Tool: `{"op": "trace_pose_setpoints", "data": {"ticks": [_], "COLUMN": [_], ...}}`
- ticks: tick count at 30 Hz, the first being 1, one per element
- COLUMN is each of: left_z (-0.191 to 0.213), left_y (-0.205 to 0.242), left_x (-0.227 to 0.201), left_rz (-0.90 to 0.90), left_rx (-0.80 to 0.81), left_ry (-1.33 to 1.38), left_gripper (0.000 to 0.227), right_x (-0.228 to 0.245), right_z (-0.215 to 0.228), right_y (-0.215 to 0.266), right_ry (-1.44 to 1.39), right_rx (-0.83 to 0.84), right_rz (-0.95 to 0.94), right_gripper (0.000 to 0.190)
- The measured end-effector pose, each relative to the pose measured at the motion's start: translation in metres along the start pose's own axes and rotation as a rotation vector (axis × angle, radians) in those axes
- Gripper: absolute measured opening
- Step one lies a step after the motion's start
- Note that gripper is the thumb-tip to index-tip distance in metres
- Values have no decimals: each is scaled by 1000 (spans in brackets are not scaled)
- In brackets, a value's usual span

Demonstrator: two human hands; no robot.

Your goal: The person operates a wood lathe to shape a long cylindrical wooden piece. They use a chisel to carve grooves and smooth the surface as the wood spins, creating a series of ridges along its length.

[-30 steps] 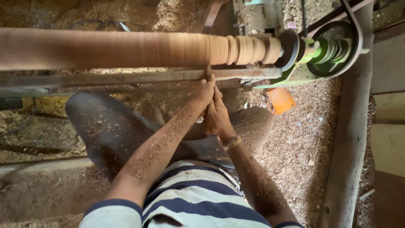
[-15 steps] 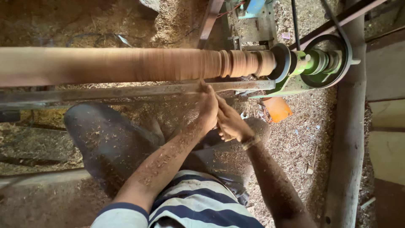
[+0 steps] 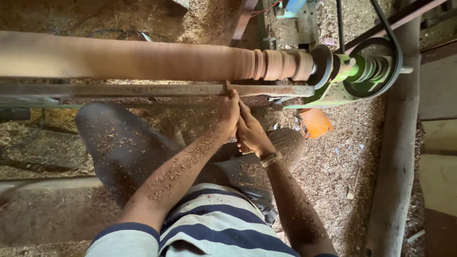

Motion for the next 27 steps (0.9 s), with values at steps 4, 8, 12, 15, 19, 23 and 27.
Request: {"op": "trace_pose_setpoints", "data": {"ticks": [4, 8, 12, 15, 19, 23, 27], "left_z": [0, 3, 8, 18, 18, 2, -12], "left_y": [-24, -37, -32, -34, -29, -18, 12], "left_x": [11, 15, 20, 2, 2, -5, -5], "left_rz": [-120, -201, 2, -86, -14, -89, 75], "left_rx": [-42, 4, 303, 379, 402, 148, 135], "left_ry": [-215, -538, -52, -227, -91, -356, 89], "left_gripper": [61, 65, 62, 63, 59, 55, 58], "right_x": [-6, -12, -15, -28, -19, 3, -13], "right_z": [2, -3, -28, -43, -42, -14, 11], "right_y": [-1, -8, -15, -19, -14, -11, -5], "right_ry": [20, 75, 188, 34, 129, 72, 58], "right_rx": [-62, -139, -326, -396, -352, -128, -19], "right_rz": [-40, 119, 155, -33, 174, 350, -167], "right_gripper": [58, 54, 57, 61, 60, 55, 58]}}
Point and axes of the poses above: each hand's wrist, its own y-axis away from the middle knuckle, its own z-axis out of the back of the hand, x = y × z, the point moved 7 cm from there along -y, towards the middle knuckle, and after that the axes turned 8 degrees about -y, right-handed, at the moved point
